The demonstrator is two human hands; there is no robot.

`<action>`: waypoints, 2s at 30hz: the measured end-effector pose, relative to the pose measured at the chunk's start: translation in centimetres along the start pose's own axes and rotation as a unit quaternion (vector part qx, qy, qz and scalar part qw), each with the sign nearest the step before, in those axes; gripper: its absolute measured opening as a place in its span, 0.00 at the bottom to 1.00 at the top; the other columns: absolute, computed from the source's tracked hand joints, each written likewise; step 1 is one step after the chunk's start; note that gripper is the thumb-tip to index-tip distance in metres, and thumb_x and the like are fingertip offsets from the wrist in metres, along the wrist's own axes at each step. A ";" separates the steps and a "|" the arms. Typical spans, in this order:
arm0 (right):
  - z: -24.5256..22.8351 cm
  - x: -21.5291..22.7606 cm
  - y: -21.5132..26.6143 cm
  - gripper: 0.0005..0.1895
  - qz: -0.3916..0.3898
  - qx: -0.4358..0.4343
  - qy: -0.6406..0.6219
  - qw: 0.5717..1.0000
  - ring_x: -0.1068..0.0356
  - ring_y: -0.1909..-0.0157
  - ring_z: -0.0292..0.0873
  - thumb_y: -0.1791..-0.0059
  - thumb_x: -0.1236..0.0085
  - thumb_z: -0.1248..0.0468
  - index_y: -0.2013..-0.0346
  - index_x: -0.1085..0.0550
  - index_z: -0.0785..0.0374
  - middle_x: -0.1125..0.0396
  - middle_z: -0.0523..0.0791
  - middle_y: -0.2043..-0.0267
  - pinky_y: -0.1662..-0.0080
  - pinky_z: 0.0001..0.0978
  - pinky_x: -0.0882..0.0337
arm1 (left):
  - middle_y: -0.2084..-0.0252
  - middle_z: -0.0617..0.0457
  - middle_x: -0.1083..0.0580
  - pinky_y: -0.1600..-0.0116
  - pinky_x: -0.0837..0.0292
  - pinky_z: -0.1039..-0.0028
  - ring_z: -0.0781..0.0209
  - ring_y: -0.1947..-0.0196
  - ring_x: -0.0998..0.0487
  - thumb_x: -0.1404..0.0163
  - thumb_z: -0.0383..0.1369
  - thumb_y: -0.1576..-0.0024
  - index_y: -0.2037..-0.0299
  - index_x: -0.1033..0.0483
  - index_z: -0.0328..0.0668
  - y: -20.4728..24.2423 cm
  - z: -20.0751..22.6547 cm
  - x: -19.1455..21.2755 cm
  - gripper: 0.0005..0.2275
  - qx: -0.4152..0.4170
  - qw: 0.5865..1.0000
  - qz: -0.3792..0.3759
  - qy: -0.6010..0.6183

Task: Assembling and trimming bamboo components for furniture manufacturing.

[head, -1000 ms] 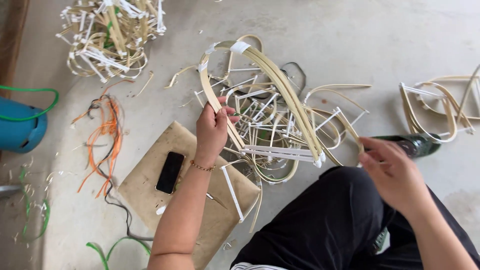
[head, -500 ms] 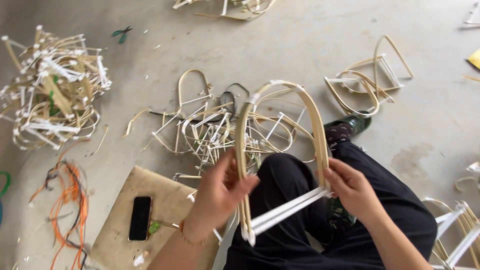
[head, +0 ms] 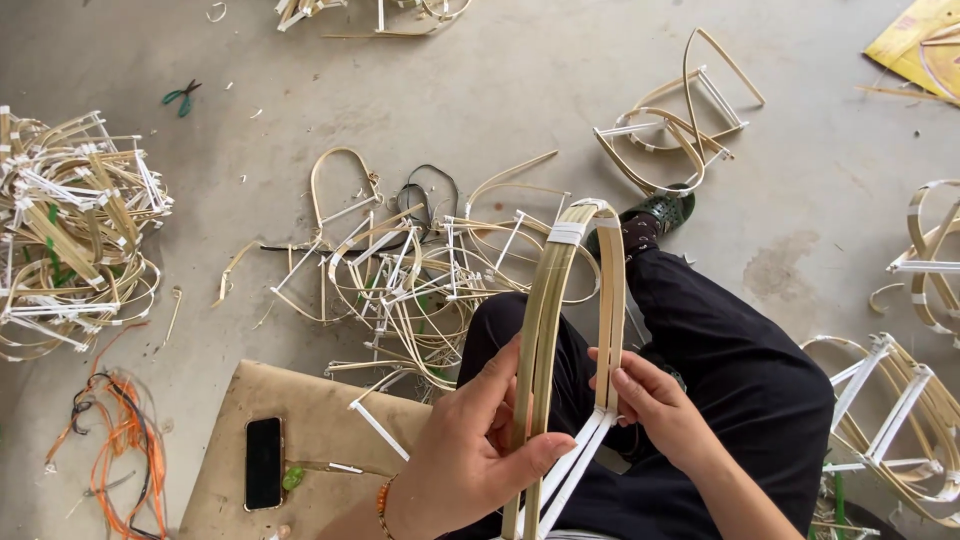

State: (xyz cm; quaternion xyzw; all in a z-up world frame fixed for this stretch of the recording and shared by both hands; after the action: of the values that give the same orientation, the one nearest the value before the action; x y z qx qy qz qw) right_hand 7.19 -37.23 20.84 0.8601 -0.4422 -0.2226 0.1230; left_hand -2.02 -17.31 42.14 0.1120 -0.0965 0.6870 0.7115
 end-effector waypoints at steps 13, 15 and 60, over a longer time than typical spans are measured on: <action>3.5 -0.6 2.2 0.19 -0.102 -0.094 -0.119 0.983 0.35 0.71 0.33 0.44 0.55 0.60 0.46 0.27 0.72 0.33 0.42 0.71 0.69 0.24 0.34 | 0.48 0.53 0.30 0.53 0.23 0.78 0.68 0.57 0.27 0.51 0.38 0.33 0.29 0.39 0.36 -8.9 -13.3 -1.0 0.25 -0.022 0.992 0.111 0.050; 3.1 -1.0 3.4 0.18 -0.175 -0.090 -0.230 0.953 0.36 0.75 0.35 0.46 0.52 0.62 0.46 0.28 0.74 0.32 0.45 0.73 0.74 0.23 0.37 | 0.43 0.61 0.29 0.46 0.23 0.75 0.66 0.46 0.24 0.51 0.35 0.38 0.29 0.43 0.42 -9.2 -15.9 -2.9 0.27 0.123 0.961 0.009 0.248; -8.8 0.7 9.2 0.11 0.126 0.215 0.274 0.929 0.29 0.69 0.32 0.54 0.38 0.71 0.57 0.22 0.60 0.29 0.41 0.62 0.66 0.23 0.28 | 0.65 0.50 0.20 0.60 0.21 0.73 0.59 0.65 0.16 0.42 0.26 0.43 0.57 0.23 0.36 -5.6 -6.7 -9.8 0.07 -0.022 0.996 -0.083 0.016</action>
State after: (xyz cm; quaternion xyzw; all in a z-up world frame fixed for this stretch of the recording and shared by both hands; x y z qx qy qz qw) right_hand 5.35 -43.02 32.07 0.8308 -0.5332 0.1391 0.0785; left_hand 3.12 -24.92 32.76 0.0925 -0.0905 0.6248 0.7700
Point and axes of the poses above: each hand's wrist, its own y-axis away from the middle knuckle, its own x-axis out of the back of the hand, z = x × y, the point moved 4 cm from there along -y, towards the middle knuckle
